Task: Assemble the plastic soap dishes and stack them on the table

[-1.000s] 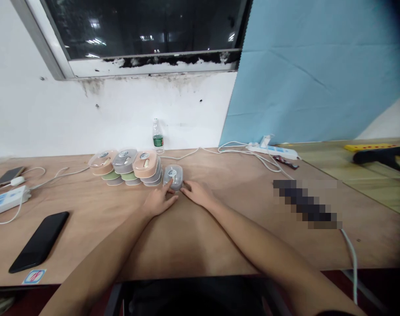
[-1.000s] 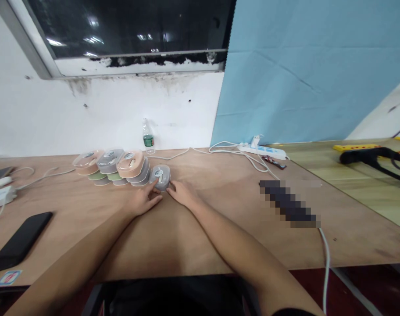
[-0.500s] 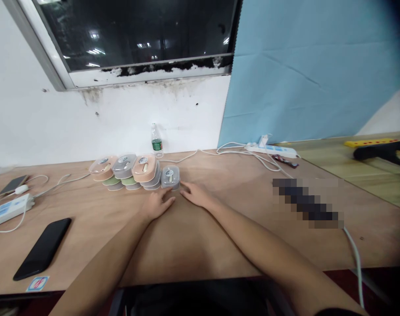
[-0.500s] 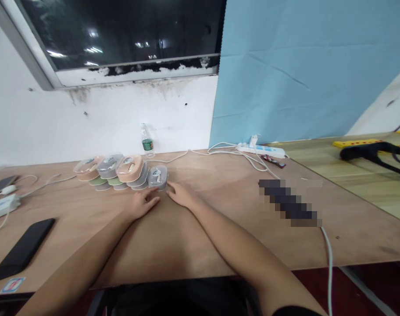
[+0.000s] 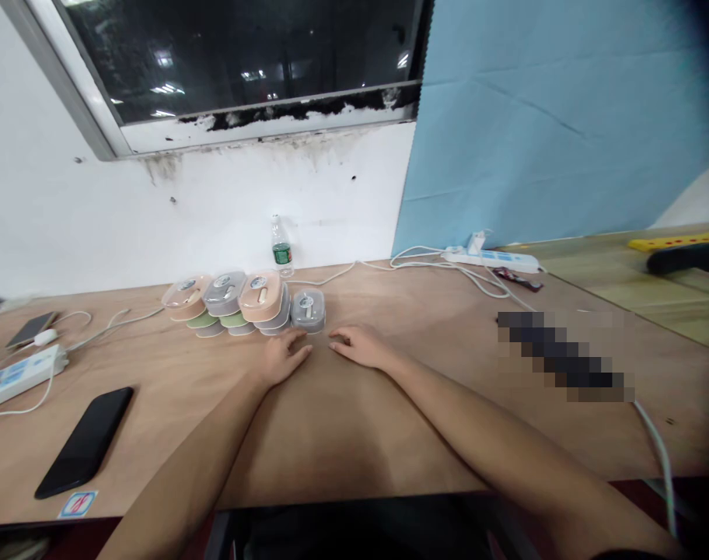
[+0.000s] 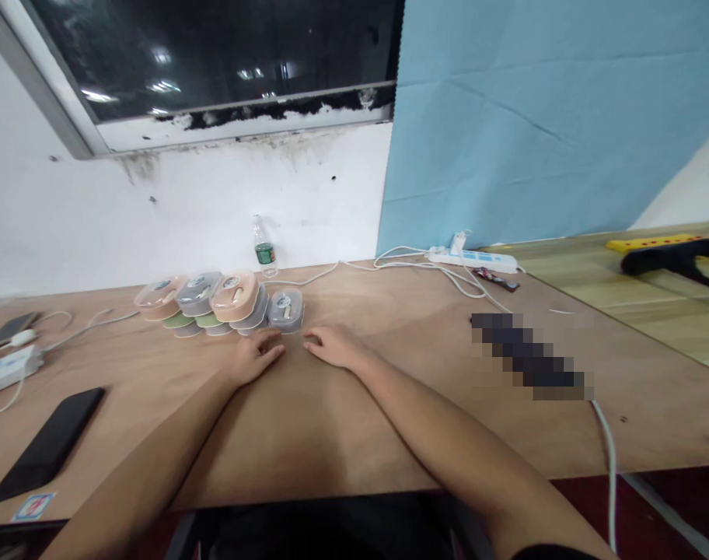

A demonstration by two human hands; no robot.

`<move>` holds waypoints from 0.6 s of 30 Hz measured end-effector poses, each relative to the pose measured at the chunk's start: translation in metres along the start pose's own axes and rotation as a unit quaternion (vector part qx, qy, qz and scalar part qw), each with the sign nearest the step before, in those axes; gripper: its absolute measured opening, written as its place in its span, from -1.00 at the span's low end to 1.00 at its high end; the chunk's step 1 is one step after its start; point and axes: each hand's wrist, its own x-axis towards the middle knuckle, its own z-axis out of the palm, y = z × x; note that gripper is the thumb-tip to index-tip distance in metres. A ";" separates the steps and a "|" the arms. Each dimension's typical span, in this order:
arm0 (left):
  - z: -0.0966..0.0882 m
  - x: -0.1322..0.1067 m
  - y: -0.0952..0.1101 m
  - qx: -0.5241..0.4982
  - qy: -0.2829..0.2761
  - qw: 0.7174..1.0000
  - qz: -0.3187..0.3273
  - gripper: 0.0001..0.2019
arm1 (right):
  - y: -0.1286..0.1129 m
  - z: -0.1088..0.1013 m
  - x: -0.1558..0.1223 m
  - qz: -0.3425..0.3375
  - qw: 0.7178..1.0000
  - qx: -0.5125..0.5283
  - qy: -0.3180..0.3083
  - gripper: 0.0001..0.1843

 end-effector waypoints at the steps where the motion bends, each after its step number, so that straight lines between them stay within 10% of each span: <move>1: 0.001 0.000 -0.001 -0.002 -0.004 1.000 0.001 -0.60 | 0.001 0.001 0.000 -0.002 1.000 0.006 0.000 -0.60; 14: 0.007 -0.001 -0.009 -0.023 -0.006 1.000 -0.005 -0.56 | -0.008 0.016 0.032 -0.030 0.981 0.004 0.191 -0.32; 18: 0.001 -0.003 -0.004 -0.043 -0.005 0.999 -0.008 -0.48 | -0.010 0.021 0.048 -0.078 0.989 -0.013 0.127 -0.29</move>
